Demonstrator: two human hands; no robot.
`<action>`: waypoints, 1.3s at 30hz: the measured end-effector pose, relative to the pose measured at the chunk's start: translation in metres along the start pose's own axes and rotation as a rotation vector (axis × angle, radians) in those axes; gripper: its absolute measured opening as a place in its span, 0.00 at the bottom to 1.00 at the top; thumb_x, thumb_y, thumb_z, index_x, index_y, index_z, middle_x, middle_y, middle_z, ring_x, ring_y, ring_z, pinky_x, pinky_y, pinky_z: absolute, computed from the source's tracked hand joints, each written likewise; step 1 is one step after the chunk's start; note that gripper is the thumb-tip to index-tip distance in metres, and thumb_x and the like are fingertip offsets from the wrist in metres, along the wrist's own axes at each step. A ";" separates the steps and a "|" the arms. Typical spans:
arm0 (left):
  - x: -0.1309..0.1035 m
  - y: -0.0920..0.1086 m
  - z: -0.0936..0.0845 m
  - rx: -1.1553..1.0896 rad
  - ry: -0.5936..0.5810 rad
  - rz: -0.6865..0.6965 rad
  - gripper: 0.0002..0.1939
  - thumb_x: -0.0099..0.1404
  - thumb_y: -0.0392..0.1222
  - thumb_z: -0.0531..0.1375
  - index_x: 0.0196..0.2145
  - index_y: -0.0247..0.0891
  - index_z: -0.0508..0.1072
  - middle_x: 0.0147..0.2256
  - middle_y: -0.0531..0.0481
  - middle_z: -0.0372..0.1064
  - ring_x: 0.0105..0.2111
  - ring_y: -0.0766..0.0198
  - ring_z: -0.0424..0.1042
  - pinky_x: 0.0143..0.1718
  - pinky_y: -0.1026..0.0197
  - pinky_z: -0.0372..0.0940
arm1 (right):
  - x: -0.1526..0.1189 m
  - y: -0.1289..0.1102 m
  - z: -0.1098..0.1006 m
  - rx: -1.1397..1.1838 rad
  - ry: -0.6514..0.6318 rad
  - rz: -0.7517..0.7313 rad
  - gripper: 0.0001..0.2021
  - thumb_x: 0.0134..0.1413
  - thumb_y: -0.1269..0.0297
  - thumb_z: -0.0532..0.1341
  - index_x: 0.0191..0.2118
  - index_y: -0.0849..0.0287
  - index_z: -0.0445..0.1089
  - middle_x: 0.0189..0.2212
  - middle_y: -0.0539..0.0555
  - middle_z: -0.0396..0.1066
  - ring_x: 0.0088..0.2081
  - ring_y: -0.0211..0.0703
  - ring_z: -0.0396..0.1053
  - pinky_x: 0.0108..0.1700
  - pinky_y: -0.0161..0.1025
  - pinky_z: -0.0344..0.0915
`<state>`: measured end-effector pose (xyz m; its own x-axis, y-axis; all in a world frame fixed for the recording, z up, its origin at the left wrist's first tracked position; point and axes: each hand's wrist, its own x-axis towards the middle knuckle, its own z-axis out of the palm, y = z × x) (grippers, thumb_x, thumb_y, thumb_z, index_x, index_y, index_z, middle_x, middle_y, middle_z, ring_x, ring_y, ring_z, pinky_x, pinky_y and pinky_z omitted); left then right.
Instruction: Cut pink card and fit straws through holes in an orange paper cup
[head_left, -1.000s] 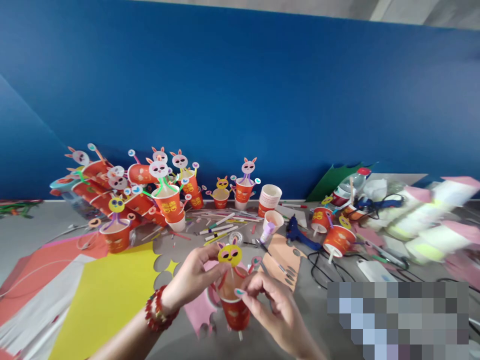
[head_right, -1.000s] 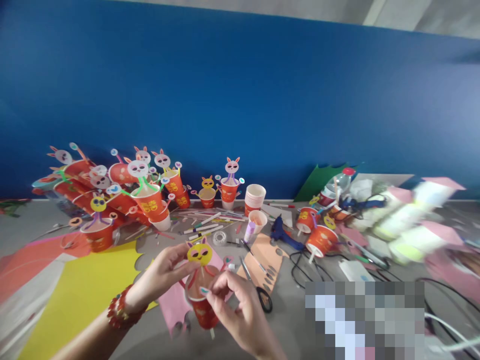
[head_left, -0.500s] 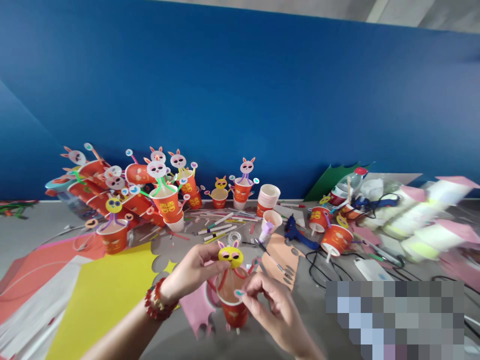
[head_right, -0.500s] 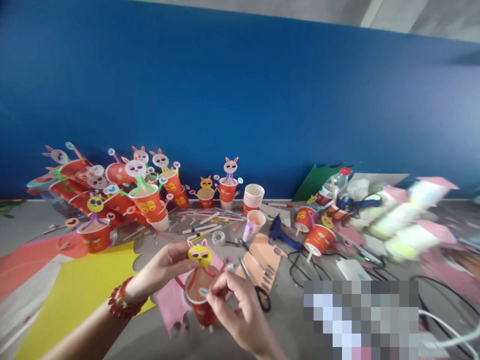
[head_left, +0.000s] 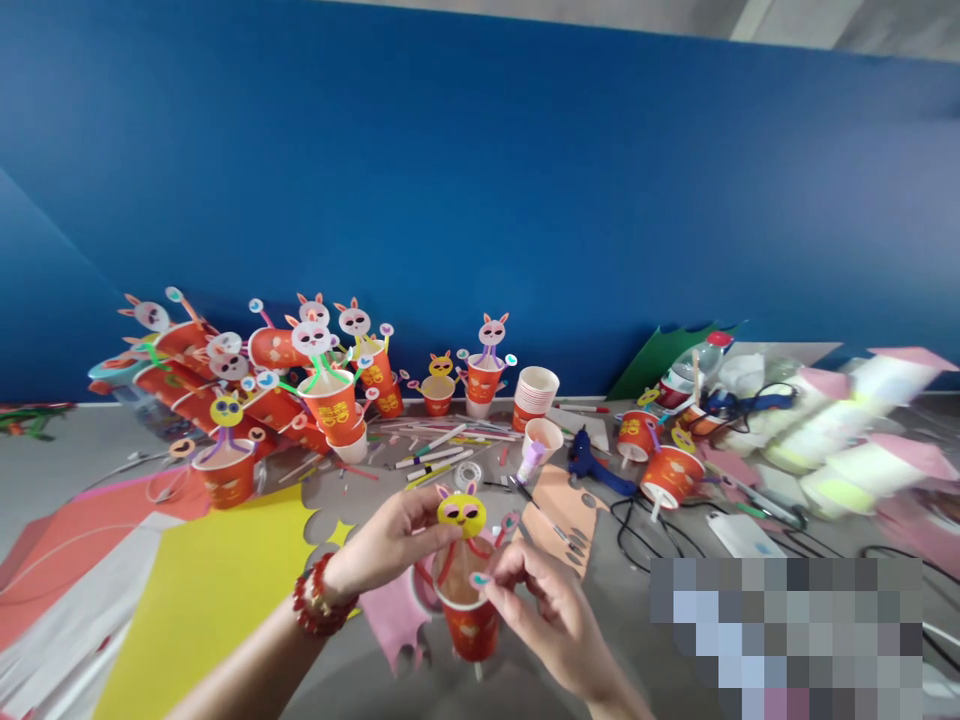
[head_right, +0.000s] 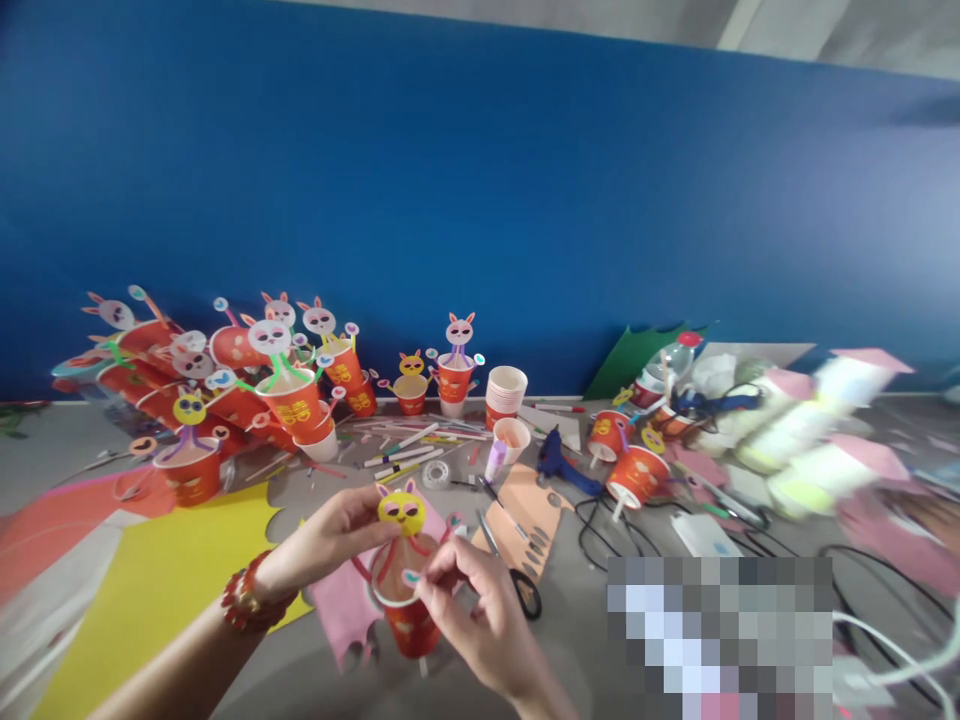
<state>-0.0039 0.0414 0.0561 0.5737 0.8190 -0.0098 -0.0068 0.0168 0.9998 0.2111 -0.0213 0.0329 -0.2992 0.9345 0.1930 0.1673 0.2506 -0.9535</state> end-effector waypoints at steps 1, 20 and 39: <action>0.000 0.000 0.001 0.004 0.004 0.002 0.13 0.66 0.44 0.62 0.46 0.37 0.77 0.41 0.45 0.78 0.42 0.57 0.75 0.46 0.58 0.67 | 0.000 0.000 0.000 -0.006 0.003 0.004 0.11 0.63 0.61 0.59 0.29 0.58 0.65 0.25 0.49 0.66 0.28 0.37 0.63 0.31 0.33 0.61; -0.027 -0.027 0.018 -0.125 0.184 0.224 0.20 0.67 0.53 0.60 0.52 0.39 0.70 0.52 0.39 0.68 0.52 0.47 0.69 0.54 0.48 0.64 | 0.000 0.013 0.000 0.168 0.154 0.100 0.13 0.61 0.54 0.62 0.31 0.59 0.69 0.26 0.51 0.68 0.27 0.38 0.65 0.29 0.32 0.62; -0.023 -0.024 0.037 0.117 0.467 0.243 0.09 0.71 0.42 0.56 0.35 0.38 0.74 0.41 0.45 0.70 0.43 0.57 0.68 0.44 0.61 0.62 | 0.006 -0.005 -0.008 0.186 0.010 0.166 0.14 0.61 0.52 0.62 0.33 0.58 0.67 0.28 0.49 0.68 0.21 0.34 0.67 0.24 0.31 0.64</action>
<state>0.0134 0.0004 0.0326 0.1420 0.9596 0.2428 0.0125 -0.2470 0.9689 0.2160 -0.0155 0.0408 -0.2721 0.9618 0.0313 0.0372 0.0431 -0.9984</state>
